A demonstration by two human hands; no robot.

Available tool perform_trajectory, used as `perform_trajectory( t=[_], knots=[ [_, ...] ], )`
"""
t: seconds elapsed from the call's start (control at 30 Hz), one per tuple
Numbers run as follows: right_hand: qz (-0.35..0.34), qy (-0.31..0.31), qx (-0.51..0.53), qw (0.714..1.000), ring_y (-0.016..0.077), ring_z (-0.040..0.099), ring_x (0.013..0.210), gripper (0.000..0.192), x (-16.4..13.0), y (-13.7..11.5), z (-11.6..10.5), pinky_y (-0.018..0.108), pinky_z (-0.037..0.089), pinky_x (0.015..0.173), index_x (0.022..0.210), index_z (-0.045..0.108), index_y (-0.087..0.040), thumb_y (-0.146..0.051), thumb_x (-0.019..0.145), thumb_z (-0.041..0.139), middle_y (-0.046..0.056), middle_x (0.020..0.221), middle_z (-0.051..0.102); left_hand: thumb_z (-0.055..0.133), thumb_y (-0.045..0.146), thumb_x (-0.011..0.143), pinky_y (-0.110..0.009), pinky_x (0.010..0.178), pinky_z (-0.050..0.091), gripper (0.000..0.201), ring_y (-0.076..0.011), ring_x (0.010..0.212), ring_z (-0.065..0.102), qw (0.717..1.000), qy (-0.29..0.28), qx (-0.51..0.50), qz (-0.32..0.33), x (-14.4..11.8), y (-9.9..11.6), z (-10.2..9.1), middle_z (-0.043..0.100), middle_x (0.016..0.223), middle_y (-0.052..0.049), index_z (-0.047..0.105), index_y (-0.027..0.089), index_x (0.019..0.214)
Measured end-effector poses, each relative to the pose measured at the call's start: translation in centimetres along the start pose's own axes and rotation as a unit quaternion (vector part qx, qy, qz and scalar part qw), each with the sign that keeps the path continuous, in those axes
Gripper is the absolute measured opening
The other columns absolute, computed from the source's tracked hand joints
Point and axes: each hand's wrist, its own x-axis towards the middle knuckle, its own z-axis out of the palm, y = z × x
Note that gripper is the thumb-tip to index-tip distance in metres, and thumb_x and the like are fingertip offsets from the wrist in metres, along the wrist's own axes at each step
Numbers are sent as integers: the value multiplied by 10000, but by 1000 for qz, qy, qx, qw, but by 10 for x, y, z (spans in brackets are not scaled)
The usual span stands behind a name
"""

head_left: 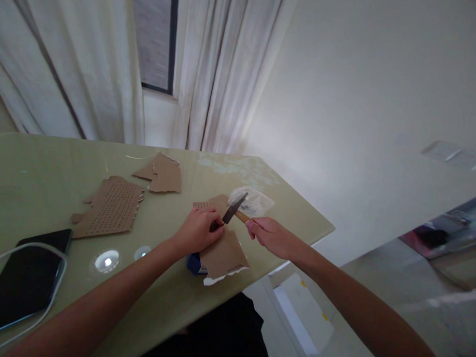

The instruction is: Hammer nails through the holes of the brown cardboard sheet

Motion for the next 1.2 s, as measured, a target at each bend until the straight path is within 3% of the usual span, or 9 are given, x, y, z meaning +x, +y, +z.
perform_trajectory(
  t=[0.5, 0.73, 0.93, 1.2],
  knots=[
    [-8, 13, -22, 1000, 190, 545, 724, 479, -8, -11, 5, 330, 378, 732, 775, 571, -236, -509, 1143, 431, -8, 702, 561, 684, 226, 972, -386, 826, 445, 139, -257, 917, 712, 1000, 7, 9, 15, -1, -2, 2, 764, 964, -70, 784, 204, 879],
    [3, 28, 18, 999, 186, 518, 681, 506, -3, 3, 13, 330, 375, 703, 777, 562, -242, -569, 1130, 404, -20, 666, 522, 684, 334, 989, -432, 899, 488, 169, -296, 963, 711, 1000, 6, 16, 20, -1, -1, 1, 758, 995, -93, 784, 206, 941],
    [2, 17, 8, 1000, 187, 534, 703, 504, -2, 2, 21, 336, 379, 718, 779, 557, -243, -564, 1129, 390, -10, 712, 557, 833, 549, 887, -551, 1120, 466, 445, -406, 1281, 646, 998, 21, 48, 40, -5, -2, 3, 753, 1324, -166, 746, 194, 1143],
    [8, 2, -32, 999, 200, 579, 780, 490, 1, -2, 24, 343, 395, 757, 767, 548, -237, -515, 1137, 390, 14, 783, 619, 818, 574, 907, -574, 1234, 368, 548, -401, 1438, 627, 996, 21, 73, 35, -8, 1, 1, 733, 1531, -136, 757, 239, 1336]
  ],
)
